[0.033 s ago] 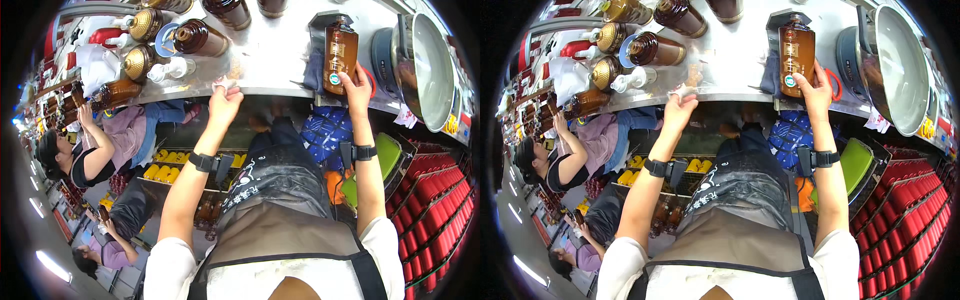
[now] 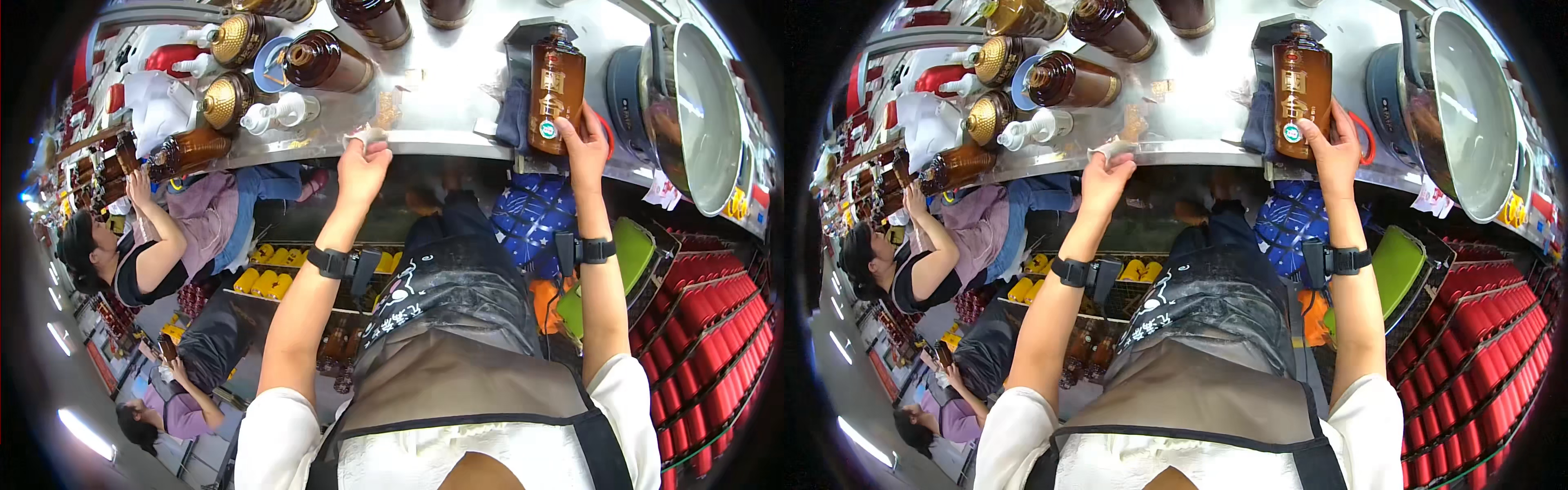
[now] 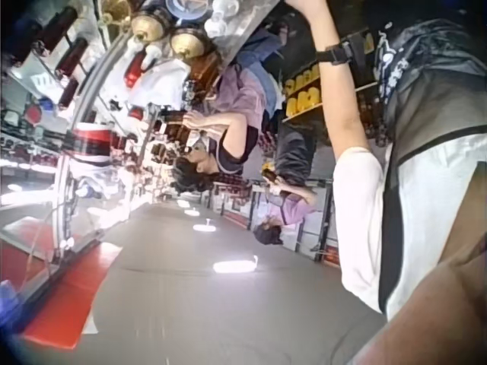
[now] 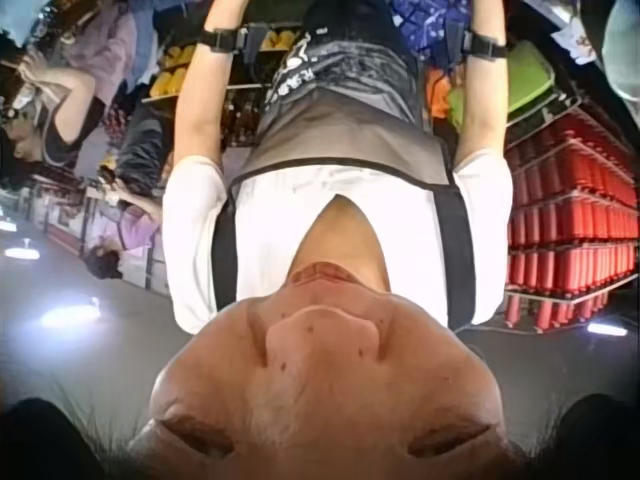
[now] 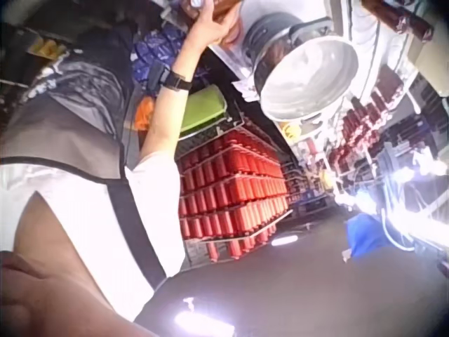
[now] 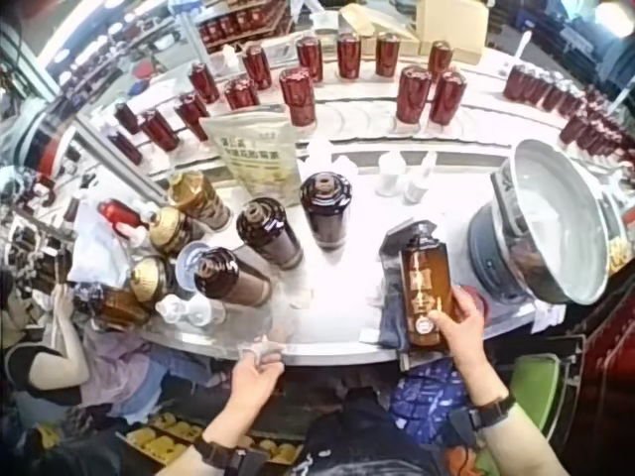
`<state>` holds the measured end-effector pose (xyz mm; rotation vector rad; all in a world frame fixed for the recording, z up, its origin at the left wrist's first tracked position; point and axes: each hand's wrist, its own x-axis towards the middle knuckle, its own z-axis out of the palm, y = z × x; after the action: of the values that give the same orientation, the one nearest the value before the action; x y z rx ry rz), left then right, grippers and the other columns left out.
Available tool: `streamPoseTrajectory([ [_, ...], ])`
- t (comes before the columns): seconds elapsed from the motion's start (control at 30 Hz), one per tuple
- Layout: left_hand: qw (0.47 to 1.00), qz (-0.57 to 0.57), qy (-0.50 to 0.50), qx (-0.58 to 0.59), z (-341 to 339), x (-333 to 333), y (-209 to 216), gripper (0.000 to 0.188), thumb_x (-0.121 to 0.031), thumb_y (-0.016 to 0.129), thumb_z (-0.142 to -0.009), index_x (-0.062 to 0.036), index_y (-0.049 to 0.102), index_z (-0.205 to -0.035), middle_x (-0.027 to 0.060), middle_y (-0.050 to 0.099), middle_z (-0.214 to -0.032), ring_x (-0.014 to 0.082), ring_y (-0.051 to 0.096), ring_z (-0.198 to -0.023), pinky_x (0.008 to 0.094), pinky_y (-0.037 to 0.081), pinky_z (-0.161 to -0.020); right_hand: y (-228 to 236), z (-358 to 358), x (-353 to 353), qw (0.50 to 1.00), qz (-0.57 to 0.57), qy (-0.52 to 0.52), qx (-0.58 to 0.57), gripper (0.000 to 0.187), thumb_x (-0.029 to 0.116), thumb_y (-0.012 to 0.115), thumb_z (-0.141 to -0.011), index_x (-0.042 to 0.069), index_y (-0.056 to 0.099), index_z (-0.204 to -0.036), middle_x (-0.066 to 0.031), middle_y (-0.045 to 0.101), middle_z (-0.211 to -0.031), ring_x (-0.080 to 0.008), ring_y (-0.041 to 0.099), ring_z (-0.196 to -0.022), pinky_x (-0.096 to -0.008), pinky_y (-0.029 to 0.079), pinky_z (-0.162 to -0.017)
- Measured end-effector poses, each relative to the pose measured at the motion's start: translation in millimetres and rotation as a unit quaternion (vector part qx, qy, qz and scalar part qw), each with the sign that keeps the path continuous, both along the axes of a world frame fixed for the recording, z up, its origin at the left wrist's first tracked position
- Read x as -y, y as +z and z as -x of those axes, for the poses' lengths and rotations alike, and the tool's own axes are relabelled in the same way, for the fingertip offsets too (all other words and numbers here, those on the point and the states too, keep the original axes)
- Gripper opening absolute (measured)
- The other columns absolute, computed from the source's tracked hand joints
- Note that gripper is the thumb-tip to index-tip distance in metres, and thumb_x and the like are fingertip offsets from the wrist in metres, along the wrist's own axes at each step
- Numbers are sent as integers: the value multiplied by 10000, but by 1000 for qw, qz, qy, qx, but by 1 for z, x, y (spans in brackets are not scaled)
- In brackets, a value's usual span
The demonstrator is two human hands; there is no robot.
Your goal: Clean and label glass bottles of liquid and prepare them for packaging.
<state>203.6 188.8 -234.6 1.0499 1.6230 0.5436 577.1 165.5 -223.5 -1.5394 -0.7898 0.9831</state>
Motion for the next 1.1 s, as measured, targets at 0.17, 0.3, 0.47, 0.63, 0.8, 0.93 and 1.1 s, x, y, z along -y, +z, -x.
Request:
streamPoseTrajectory([
  [0.17,992,-45,24,-112,10,-14,-1,379,-45,672,-822,7,607,-1192,44,705,-914,88,639,-720,248,530,-668,18,3,10,989,-8,-131,73,425,51,671,-917,-69,546,-1305,-174,571,-1339,-227,548,-1250,-334,423,-1065],
  [0.3,965,-141,43,-216,21,-16,-8,272,-101,685,-790,-30,678,-1052,116,694,-844,239,660,-731,359,517,-692,58,28,22,990,-23,-102,94,234,24,621,-939,-28,639,-1166,-73,683,-997,-106,648,-847,-230,510,-763],
  [0.47,907,-327,-80,-253,-24,-34,-4,197,-116,692,-799,-36,670,-978,164,658,-908,385,585,-942,471,468,-840,55,84,20,995,1,34,96,158,62,622,-944,28,701,-1076,16,634,-833,-24,525,-648,-187,430,-592],
  [0.63,874,-363,-104,-306,-54,-67,-33,119,-60,659,-767,-13,640,-874,185,643,-929,395,582,-954,489,465,-840,42,138,17,989,63,131,4,157,41,624,-920,13,691,-1059,59,565,-706,-7,470,-622,-189,397,-561],
  [0.8,854,-389,-110,-327,-56,-73,-48,196,-65,667,-777,-35,668,-970,159,653,-902,369,592,-920,466,471,-816,30,149,26,982,102,160,-4,189,49,626,-910,19,682,-1089,60,533,-690,-11,437,-605,-192,387,-555],
  [0.93,852,-414,-122,-297,-53,-84,-53,192,-51,671,-763,-54,679,-955,133,659,-877,358,594,-908,454,474,-803,18,147,28,981,117,152,-6,192,57,625,-911,15,680,-1090,56,524,-684,-14,433,-611,-197,384,-561],
  [1.1,831,-424,-161,-322,-49,-85,-58,101,-81,665,-784,-50,628,-873,129,629,-860,348,577,-930,486,427,-838,13,147,21,979,131,149,-47,187,62,618,-912,14,673,-1084,52,527,-707,-20,449,-635,-198,386,-571],
])
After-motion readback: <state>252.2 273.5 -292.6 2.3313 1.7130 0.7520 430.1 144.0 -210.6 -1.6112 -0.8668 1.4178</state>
